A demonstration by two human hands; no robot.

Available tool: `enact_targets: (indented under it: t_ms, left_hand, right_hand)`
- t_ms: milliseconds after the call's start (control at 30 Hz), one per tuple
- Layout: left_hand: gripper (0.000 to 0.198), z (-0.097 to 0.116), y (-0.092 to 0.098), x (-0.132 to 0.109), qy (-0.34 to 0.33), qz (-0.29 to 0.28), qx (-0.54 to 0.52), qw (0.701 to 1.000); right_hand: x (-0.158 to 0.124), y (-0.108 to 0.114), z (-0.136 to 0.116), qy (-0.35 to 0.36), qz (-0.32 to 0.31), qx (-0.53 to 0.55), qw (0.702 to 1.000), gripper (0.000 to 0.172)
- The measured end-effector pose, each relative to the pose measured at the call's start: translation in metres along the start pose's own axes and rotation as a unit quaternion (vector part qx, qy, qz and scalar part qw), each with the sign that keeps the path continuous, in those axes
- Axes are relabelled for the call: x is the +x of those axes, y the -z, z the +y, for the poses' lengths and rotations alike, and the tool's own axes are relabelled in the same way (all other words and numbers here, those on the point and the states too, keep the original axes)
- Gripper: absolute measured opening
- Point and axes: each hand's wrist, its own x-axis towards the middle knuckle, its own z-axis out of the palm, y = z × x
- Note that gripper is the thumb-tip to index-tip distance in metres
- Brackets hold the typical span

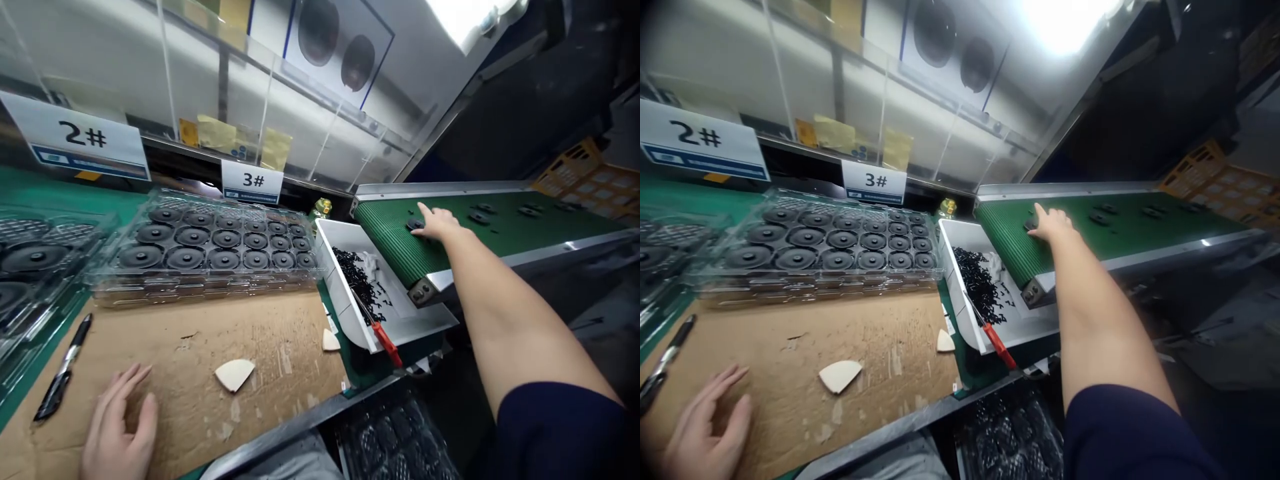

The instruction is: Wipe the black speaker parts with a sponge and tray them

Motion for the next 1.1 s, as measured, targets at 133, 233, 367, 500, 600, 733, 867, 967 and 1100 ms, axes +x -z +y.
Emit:
enact_targets:
  t_ms: [133, 233, 367, 500, 600, 733, 867, 967, 1100]
  left_hand:
    - [0.031, 0.012, 0.005, 0.006, 0.021, -0.043, 0.026, 0.999]
    - [0.021, 0.027, 0.007, 0.006, 0.026, -0.069, 0.028, 0.997]
    - [0.021, 0.059, 0.006, -0.009, 0.112, -0.118, -0.114, 0.98]
    - [0.041, 0.101, -0.001, -0.028, 0.284, -0.203, -0.42, 0.837]
    - [0.058, 0.115, -0.001, -0.036, 0.306, -0.279, -0.509, 0.755]
    - [0.06, 0.107, 0.007, -0.04, 0.342, -0.34, -0.512, 0.711]
    - [0.064, 0.1, 0.019, -0.038, 0.413, -0.318, -0.494, 0.696]
    - [0.068, 0.096, 0.03, -0.036, 0.453, -0.273, -0.479, 0.701]
    - [0.074, 0.088, 0.045, -0.036, 0.482, -0.209, -0.498, 0.69]
  right_hand:
    - [-0.005, 0.003, 0.007, -0.026, 0.047, 0.054, 0.997, 0.076]
    - [-0.029, 0.026, -0.017, 0.01, 0.146, 0.091, 0.985, 0.077]
    - [-0.12, 0.025, -0.081, 0.302, 0.142, 0.254, 0.908, 0.056]
    - [-0.24, -0.028, -0.146, 0.45, -0.041, 0.408, 0.793, 0.063]
    - [-0.305, -0.069, -0.176, 0.387, -0.215, 0.534, 0.721, 0.068]
    - [-0.35, -0.095, -0.2, 0.257, -0.232, 0.678, 0.648, 0.063]
    - [-0.357, -0.09, -0.216, 0.233, -0.243, 0.679, 0.652, 0.061]
    - [-0.35, -0.078, -0.23, 0.273, -0.257, 0.649, 0.662, 0.065]
    - [-0.338, -0.066, -0.254, 0.349, -0.235, 0.597, 0.683, 0.069]
